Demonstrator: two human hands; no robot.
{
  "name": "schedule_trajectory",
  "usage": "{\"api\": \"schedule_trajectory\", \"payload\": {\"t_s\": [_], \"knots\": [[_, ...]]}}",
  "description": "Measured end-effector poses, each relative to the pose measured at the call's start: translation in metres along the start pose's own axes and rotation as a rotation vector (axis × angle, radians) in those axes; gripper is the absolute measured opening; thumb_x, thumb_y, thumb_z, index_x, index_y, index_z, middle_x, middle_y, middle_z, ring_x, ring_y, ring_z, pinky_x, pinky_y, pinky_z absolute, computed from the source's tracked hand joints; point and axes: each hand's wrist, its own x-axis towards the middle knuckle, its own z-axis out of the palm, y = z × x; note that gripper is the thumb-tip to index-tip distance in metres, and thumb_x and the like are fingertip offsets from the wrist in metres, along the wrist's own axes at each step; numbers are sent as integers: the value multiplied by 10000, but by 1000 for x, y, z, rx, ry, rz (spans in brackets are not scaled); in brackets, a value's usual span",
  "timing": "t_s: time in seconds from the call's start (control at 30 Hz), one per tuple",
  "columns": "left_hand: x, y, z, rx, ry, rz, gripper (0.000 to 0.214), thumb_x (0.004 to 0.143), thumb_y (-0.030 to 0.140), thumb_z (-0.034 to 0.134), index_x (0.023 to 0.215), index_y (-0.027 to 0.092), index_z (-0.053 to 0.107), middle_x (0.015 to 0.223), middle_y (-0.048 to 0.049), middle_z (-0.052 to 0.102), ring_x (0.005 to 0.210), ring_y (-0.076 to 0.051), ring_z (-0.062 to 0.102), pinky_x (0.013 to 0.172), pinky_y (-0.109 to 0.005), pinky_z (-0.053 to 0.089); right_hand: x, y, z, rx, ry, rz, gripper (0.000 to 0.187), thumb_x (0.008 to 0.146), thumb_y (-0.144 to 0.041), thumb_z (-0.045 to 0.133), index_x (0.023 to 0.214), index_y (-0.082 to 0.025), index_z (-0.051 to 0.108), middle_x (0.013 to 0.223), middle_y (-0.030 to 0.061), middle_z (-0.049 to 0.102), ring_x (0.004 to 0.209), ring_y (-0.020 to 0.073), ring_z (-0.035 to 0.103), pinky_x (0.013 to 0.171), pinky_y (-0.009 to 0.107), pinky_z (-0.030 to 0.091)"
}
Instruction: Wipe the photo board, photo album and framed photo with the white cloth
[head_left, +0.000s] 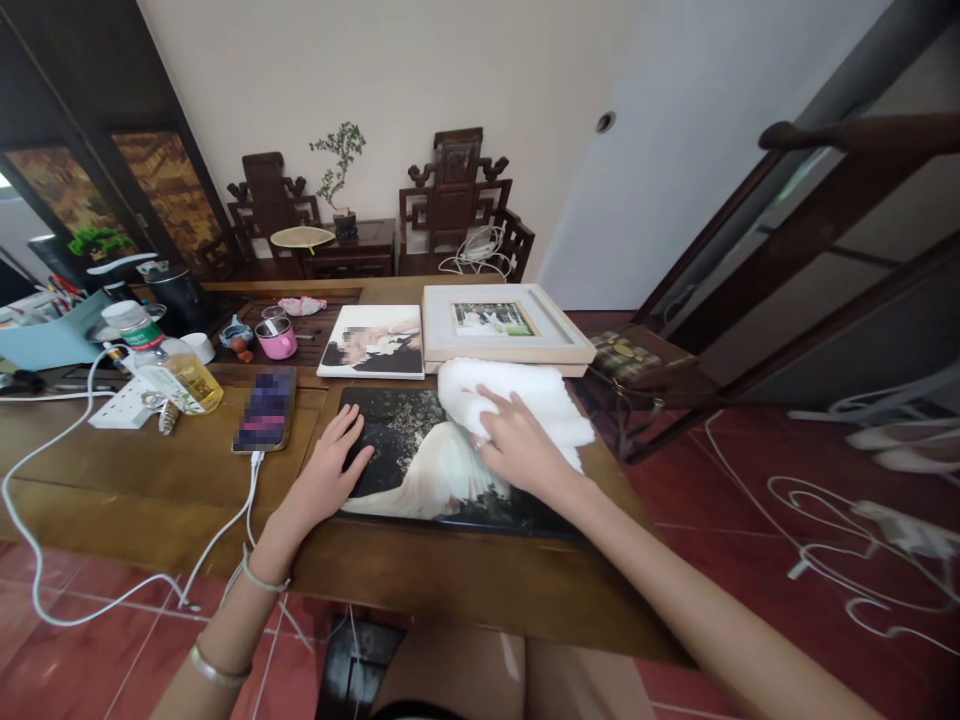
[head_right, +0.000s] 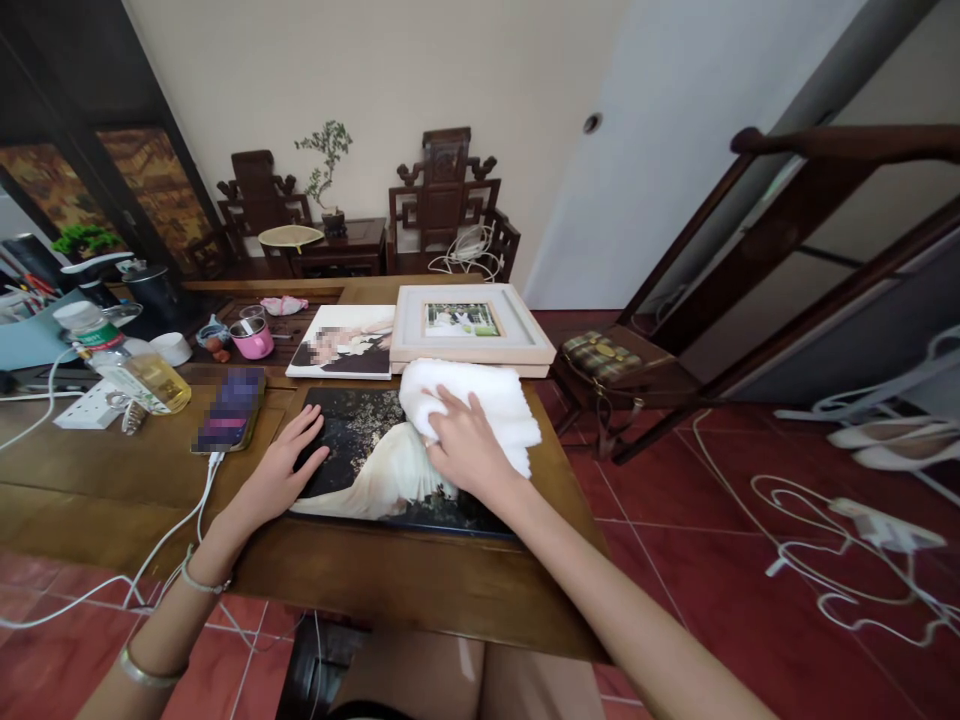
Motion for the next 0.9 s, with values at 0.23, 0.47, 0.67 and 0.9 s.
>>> {"api": "schedule_trajectory", "payload": {"t_s": [0.23,0.47,0.67,0.9], "knots": [[0,-1,1,-25,13,-7,436,939,302,368,1328,129,462,1451,-153,389,1382,-240,290,1123,-470,274,-28,-64,4,119,-104,-136,209,638,-48,505,736,-130,671,1466,159,339,1388,349,157,1082,633,107],[0,1,0,-16,-19,-24,445,944,286,342,1335,101,448,1456,-161,376,1392,-241,264,1131,-470,257,-102,-65,2,144,-20,-302,195,518,-44,454,539,-178,594,1461,98,361,1393,296,167,1125,562,108],[-1,2,-1,-27,-11,-29,443,941,286,347,1333,108,452,1460,-154,373,1393,-235,262,1134,-462,253,-69,-12,1,-56,51,-80,210,710,-72,437,619,-142,613,1401,198,426,1355,338,270,1078,573,244],[-1,-2,1,-38,-2,-29,438,953,279,304,1337,128,452,1457,-144,382,1388,-233,276,1125,-486,262,14,-40,3,-48,-93,59,284,781,-147,462,962,-98,675,1450,181,359,1360,391,221,1023,665,207]]}}
